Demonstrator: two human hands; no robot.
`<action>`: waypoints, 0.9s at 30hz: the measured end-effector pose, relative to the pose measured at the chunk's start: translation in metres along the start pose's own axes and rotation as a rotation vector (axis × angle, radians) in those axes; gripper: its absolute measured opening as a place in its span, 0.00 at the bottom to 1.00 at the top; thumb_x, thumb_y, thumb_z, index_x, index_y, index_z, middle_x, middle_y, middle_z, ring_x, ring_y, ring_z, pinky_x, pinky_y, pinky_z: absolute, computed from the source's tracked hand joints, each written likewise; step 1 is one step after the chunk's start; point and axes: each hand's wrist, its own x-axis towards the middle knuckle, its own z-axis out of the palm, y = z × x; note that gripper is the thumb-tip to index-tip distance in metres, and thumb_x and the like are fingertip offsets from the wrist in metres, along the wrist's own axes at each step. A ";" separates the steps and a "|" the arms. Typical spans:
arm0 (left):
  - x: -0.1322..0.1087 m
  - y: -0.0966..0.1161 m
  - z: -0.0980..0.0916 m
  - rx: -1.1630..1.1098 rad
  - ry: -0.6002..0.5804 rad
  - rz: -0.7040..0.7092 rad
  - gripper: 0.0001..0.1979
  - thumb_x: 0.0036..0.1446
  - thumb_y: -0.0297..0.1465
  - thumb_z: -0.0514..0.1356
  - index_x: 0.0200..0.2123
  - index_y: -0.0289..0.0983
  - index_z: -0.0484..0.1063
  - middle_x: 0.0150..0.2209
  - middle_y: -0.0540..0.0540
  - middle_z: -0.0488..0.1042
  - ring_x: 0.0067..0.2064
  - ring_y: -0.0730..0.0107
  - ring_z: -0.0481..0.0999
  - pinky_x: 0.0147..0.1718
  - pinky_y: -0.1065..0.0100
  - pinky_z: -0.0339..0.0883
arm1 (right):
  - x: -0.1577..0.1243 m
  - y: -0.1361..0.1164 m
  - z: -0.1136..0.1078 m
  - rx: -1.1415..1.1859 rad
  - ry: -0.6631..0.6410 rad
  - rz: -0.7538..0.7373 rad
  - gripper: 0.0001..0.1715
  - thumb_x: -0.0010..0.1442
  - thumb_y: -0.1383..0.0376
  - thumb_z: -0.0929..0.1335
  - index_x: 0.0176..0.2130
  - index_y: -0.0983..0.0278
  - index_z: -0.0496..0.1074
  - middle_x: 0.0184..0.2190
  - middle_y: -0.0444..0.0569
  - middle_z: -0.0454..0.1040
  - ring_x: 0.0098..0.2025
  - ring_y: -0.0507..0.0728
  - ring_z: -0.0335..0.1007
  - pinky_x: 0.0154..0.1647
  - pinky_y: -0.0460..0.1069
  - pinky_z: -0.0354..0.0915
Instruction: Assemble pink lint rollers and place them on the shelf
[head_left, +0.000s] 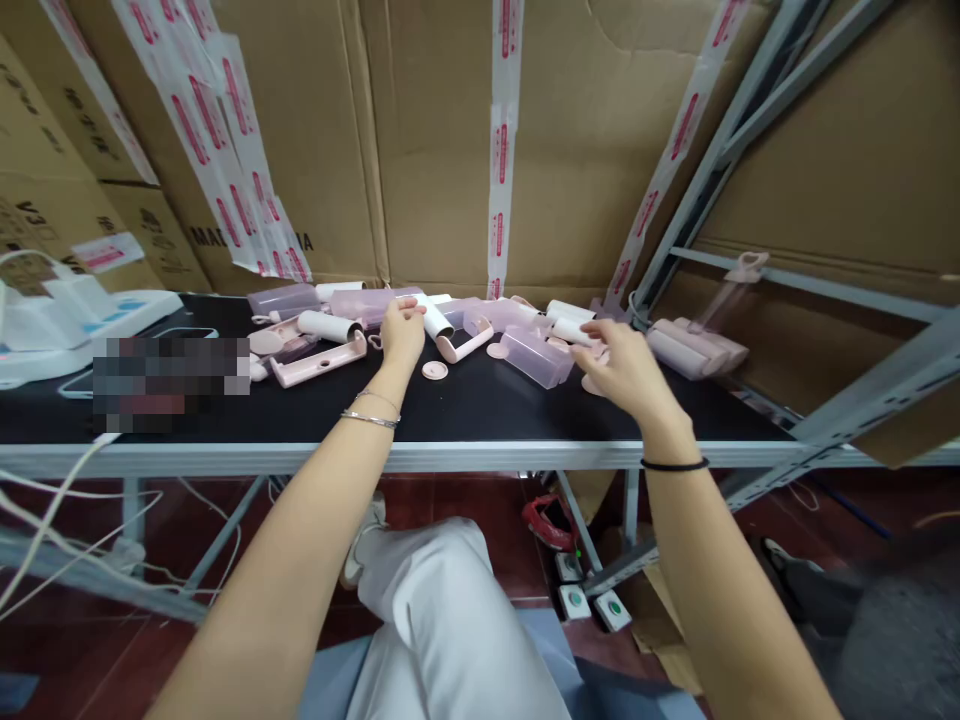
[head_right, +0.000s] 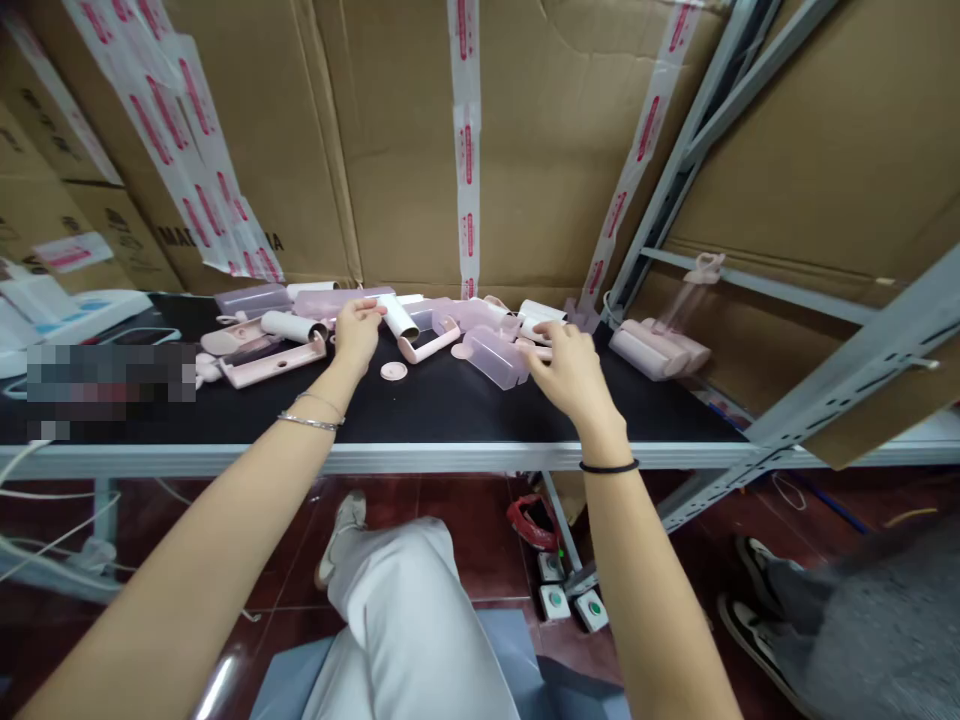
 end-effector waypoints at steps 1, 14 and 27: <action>0.000 -0.001 0.001 -0.006 -0.001 0.005 0.12 0.55 0.22 0.55 0.42 0.37 0.69 0.42 0.44 0.80 0.47 0.66 0.77 0.52 0.64 0.65 | 0.000 0.005 0.008 -0.063 -0.085 -0.003 0.19 0.57 0.56 0.66 0.46 0.63 0.70 0.44 0.57 0.75 0.49 0.65 0.70 0.51 0.60 0.65; -0.009 0.007 0.000 0.102 -0.084 -0.004 0.17 0.51 0.18 0.55 0.43 0.35 0.73 0.47 0.40 0.77 0.51 0.62 0.75 0.54 0.64 0.64 | 0.032 -0.078 0.052 -0.291 -0.242 -0.194 0.20 0.63 0.66 0.60 0.53 0.70 0.68 0.52 0.63 0.72 0.55 0.68 0.65 0.53 0.58 0.61; -0.010 0.001 0.002 0.191 -0.190 -0.007 0.21 0.49 0.18 0.56 0.46 0.37 0.74 0.49 0.40 0.76 0.54 0.60 0.74 0.55 0.62 0.63 | 0.060 -0.094 0.134 -0.143 -0.407 -0.140 0.22 0.68 0.65 0.54 0.48 0.67 0.71 0.46 0.60 0.76 0.48 0.63 0.71 0.49 0.54 0.61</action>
